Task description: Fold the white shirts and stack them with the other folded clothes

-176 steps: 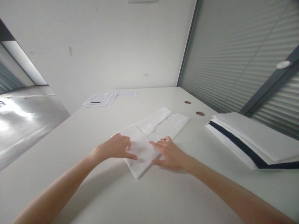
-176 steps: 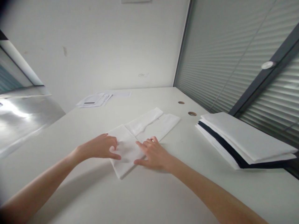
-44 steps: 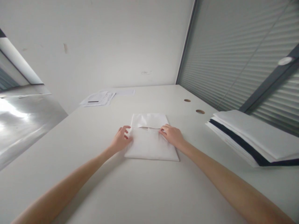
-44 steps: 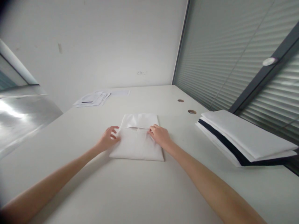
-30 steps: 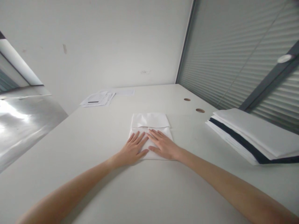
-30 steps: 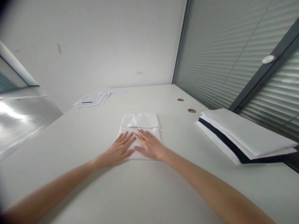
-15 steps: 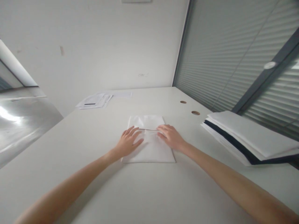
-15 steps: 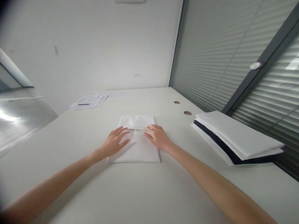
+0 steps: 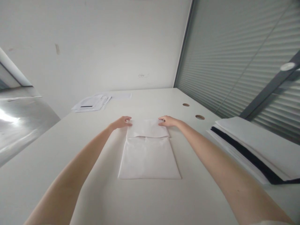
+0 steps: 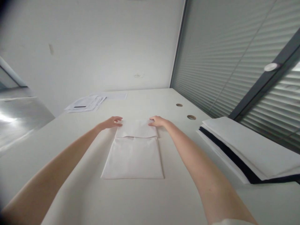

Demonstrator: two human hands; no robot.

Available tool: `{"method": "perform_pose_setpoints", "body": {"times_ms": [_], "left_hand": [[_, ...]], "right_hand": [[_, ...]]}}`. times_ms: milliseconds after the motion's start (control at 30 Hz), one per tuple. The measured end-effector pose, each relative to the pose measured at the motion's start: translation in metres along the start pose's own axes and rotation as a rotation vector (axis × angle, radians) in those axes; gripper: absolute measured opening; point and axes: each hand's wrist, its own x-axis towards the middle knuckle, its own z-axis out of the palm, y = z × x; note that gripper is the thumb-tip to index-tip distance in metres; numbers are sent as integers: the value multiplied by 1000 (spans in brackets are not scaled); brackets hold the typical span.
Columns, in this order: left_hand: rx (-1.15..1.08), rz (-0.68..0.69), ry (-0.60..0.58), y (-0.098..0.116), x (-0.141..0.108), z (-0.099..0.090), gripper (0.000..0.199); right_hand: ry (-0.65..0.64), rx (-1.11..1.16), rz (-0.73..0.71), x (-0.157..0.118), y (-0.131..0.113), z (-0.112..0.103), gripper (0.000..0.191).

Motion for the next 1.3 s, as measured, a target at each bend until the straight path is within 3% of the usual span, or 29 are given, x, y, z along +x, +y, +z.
{"method": "perform_pose_setpoints", "body": {"times_ms": [133,267,467,633,800,900,1000,1067,1167,1300], "left_hand": [[-54,4,-90,-3,17,-4,71],[-77,-30,-136,-3,28,-8,68],[-136,-28,-192,10,28,-19,66],[-147,88,-146,30,13,-40,61],[-21,194,14,60,-32,-58,53],[21,307,69,77,-76,-64,44],[109,468,144,86,-127,-58,34],[210,570,152,85,-161,-44,28],[394,653,131,76,-202,-10,36],[550,653,179,61,-231,42,42]], "right_hand": [[-98,41,-28,13,9,-3,34],[-129,55,-19,22,12,-5,28],[-82,64,-16,24,1,-16,28],[9,67,-54,3,-17,-41,34],[192,71,-171,-50,-47,-63,30],[295,78,-245,-95,-72,-66,25],[408,-51,-400,-145,-95,-58,19],[445,-213,-497,-177,-104,-42,19],[445,-449,-576,-216,-108,-4,27],[504,-606,-564,-241,-102,51,32]]}}
